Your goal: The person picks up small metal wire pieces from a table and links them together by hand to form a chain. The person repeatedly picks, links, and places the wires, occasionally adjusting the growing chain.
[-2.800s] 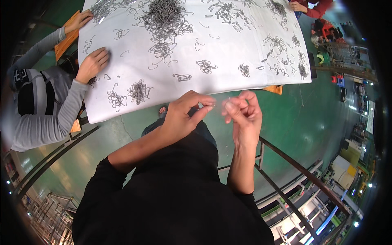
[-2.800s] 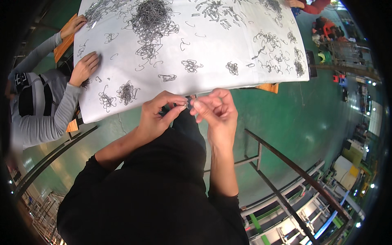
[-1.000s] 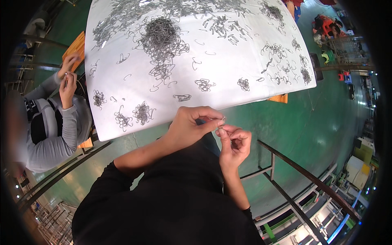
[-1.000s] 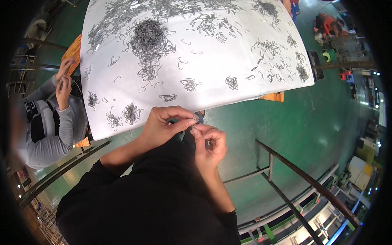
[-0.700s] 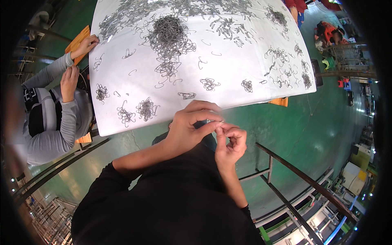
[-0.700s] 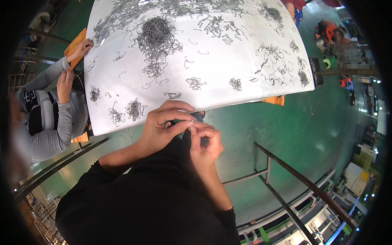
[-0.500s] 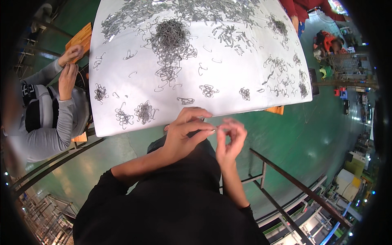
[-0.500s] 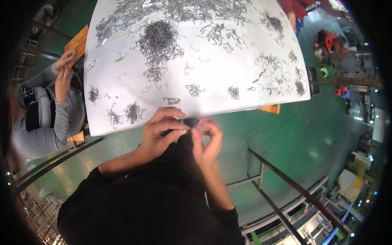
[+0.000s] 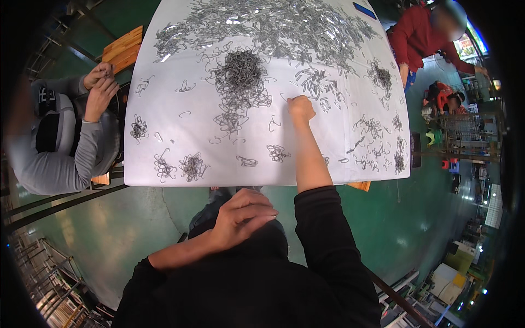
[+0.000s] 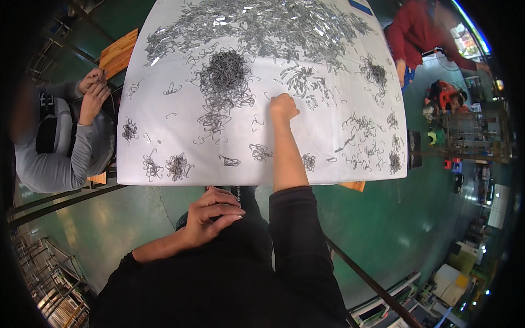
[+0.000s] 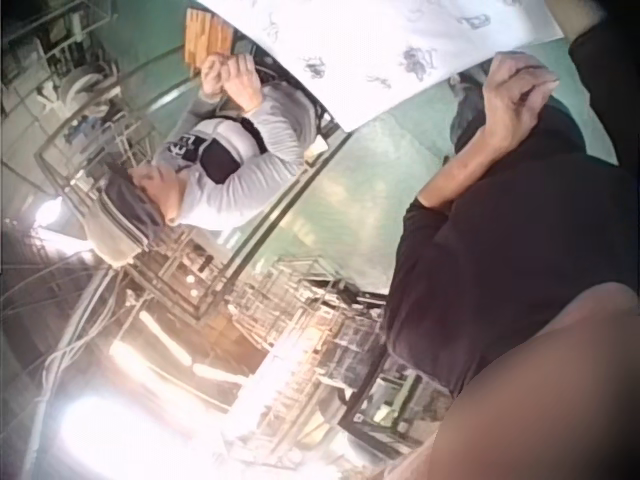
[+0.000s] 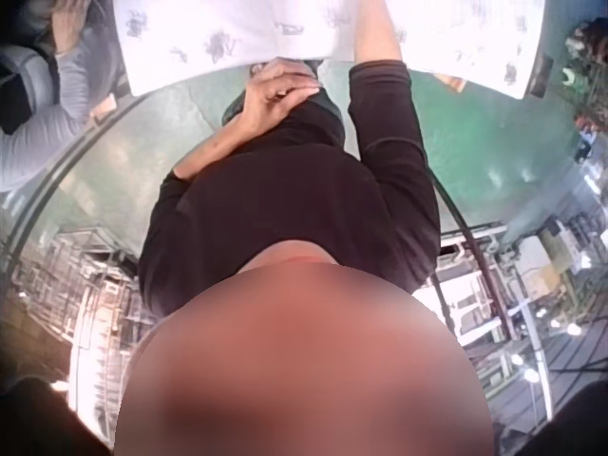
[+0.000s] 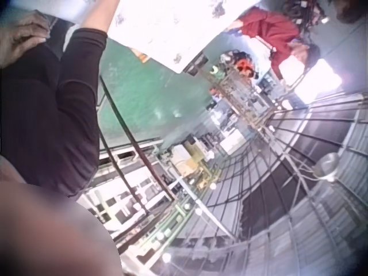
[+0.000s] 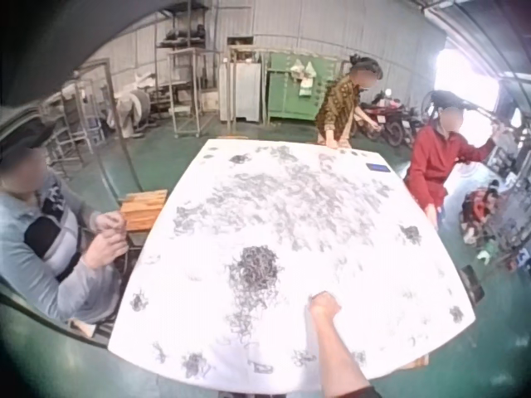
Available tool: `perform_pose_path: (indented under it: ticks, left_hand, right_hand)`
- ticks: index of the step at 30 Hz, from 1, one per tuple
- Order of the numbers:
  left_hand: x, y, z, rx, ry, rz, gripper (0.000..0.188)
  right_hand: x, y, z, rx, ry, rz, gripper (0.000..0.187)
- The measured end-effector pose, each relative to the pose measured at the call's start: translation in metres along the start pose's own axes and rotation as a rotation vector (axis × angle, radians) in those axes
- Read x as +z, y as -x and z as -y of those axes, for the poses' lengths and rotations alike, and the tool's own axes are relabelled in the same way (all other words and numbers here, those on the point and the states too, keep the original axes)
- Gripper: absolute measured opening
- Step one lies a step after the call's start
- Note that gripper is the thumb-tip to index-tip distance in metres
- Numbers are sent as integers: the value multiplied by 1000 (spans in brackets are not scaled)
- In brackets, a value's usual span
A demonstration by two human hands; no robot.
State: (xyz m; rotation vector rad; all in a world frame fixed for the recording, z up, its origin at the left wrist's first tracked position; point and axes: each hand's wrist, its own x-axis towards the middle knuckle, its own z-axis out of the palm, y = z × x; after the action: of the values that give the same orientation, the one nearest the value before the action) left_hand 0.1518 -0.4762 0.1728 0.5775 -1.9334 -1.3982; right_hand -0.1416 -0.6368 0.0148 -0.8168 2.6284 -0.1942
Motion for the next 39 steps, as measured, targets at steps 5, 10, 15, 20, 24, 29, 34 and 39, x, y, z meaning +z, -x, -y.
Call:
perform_pose_path:
  ticks: [5,10,15,20,24,29,34,39]
  left_hand:
    - [4,1,2,-28,21,1,17]
    - [1,1,5,39,-37,70,17]
    - [-1,1,6,76,62,197,14]
    - [3,1,1,126,105,313,12]
    - [12,8,-14,133,121,422,11]
    - [30,19,-33,237,135,548,11]
    - [54,34,-46,318,105,670,14]
    - [94,53,-62,415,182,726,12]
  right_hand:
    - [9,2,-8,-108,-30,-70,25]
    - [-59,72,-47,-408,-535,17,9]
    - [-162,214,-89,-553,-845,228,25]
    - [-195,334,-109,-419,-777,221,24]
    - [-190,389,-123,-281,-750,155,24]
    - [-181,430,-143,-135,-750,25,25]
    - [-178,468,-163,24,-696,-202,28]
    - [-175,512,-197,19,-656,-294,29]
